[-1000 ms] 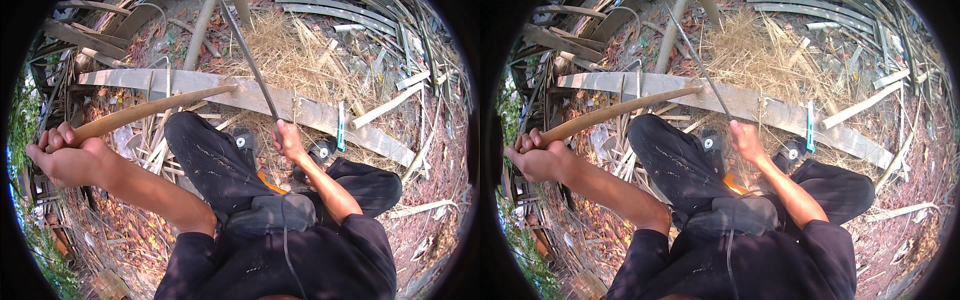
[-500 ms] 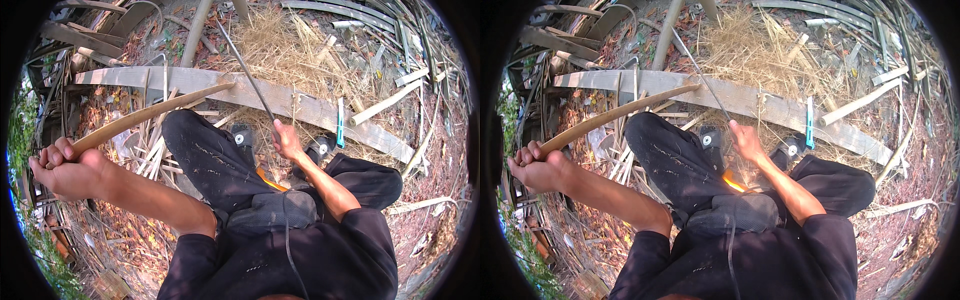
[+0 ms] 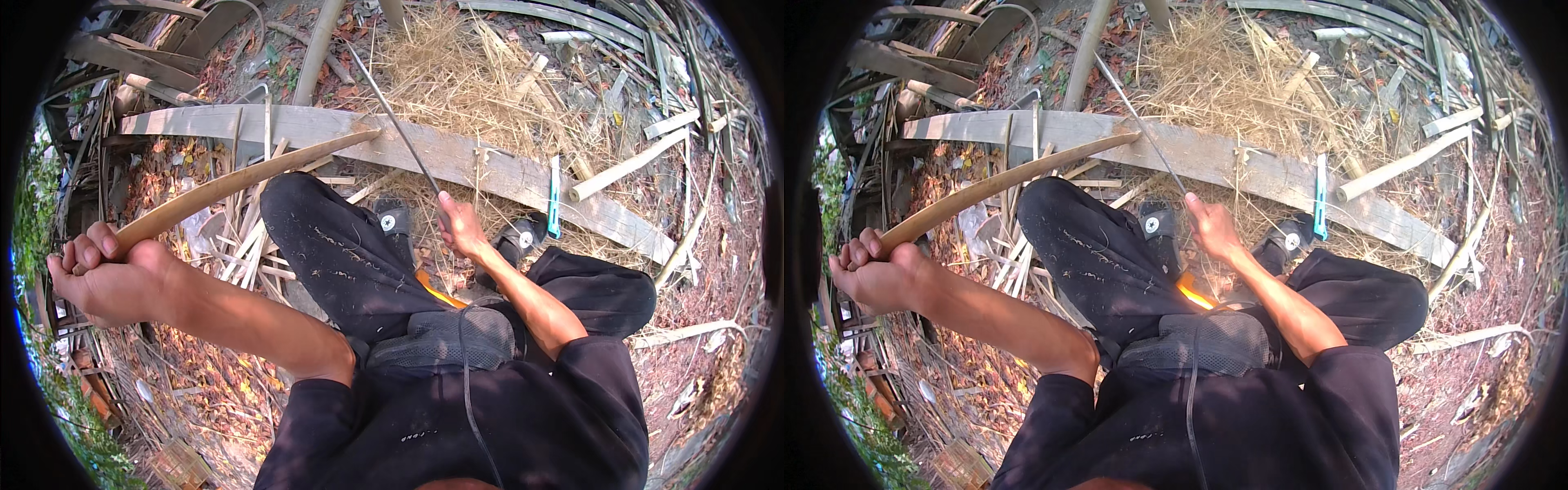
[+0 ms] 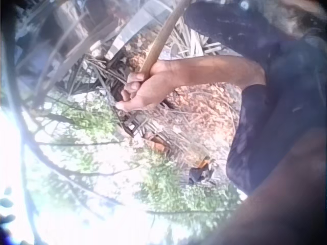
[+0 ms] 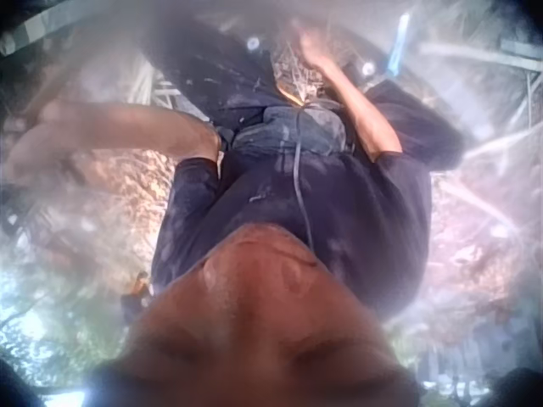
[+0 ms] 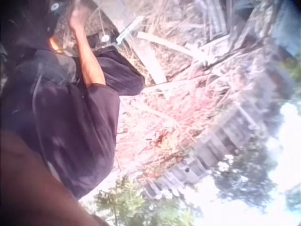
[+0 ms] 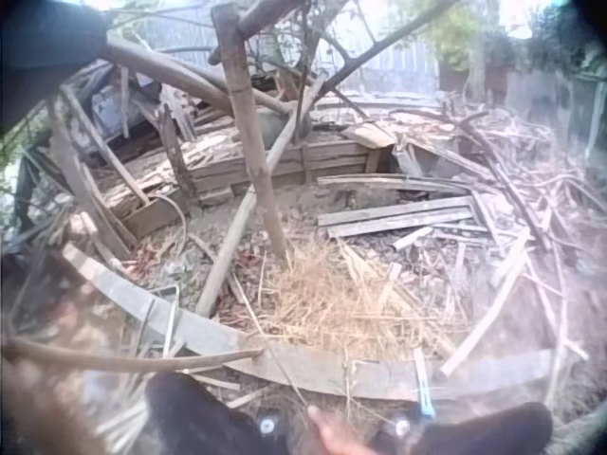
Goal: The person sits on the ground and uses a long metal file to shape a piece of light-colored wood. They hold the wood with their left hand and file it with their right hand, creating wood shavings. Later, they switch to a small blue-handled tool to continue shaping the wood.
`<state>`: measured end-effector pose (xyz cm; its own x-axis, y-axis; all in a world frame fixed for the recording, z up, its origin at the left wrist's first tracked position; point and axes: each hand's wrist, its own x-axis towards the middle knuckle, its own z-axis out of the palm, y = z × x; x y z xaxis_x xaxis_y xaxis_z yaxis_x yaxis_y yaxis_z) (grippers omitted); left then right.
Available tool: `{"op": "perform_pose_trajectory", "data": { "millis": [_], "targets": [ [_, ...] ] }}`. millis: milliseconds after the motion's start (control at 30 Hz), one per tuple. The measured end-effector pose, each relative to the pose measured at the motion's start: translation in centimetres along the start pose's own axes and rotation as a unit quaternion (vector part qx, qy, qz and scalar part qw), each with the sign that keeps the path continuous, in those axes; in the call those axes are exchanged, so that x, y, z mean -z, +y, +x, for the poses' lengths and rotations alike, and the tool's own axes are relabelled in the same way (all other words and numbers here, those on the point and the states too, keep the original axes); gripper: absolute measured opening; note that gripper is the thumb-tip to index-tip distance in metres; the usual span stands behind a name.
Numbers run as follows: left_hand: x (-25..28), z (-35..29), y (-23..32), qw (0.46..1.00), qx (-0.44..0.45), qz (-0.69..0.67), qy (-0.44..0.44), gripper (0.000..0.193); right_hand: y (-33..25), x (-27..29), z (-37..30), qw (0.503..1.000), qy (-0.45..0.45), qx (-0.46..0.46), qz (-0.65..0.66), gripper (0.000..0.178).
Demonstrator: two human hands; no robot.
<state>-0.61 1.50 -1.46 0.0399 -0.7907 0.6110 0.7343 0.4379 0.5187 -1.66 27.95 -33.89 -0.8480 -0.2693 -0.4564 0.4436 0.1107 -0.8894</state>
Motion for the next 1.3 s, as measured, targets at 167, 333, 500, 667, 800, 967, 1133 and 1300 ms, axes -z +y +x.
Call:
{"op": "perform_pose_trajectory", "data": {
  "millis": [167,333,500,667,800,967,1133,1300],
  "targets": [
    [0.1,-0.5,0.4,0.998,0.036,-0.008,-0.041,0.028,5.9,1.2,1.3,0.993,0.004,0.087,-0.078,0.07],
    [2.4,-0.1,1.1,0.999,0.039,0.031,-0.007,0.033,8.8,1.8,1.9,0.981,0.069,-0.05,-0.173,0.064],
    [3.6,0.3,1.0,0.998,0.064,0.015,-0.002,0.035,5.9,1.6,1.5,0.995,0.032,-0.098,-0.002,0.064],
    [4.6,0.8,1.2,0.978,0.133,-0.093,-0.13,0.036,4.6,1.8,1.8,0.98,-0.031,-0.133,0.145,0.058],
    [3.5,-0.5,1.7,0.969,0.118,-0.134,-0.169,0.037,6.0,2.1,1.9,0.989,0.005,-0.146,0.026,0.056],
    [3.9,-0.5,1.5,0.938,0.114,-0.183,-0.27,0.035,6.2,2.9,2.2,0.988,0.024,-0.152,-0.028,0.06],
    [4.8,0.5,1.4,0.907,0.138,-0.214,-0.335,0.038,6.5,2.0,2.1,0.983,0.118,-0.007,-0.138,0.066],
    [6.3,1.0,1.5,0.894,0.146,-0.236,-0.353,0.034,1.0,1.4,0.3,0.973,0.076,0.204,-0.075,0.067]
  ]
}}
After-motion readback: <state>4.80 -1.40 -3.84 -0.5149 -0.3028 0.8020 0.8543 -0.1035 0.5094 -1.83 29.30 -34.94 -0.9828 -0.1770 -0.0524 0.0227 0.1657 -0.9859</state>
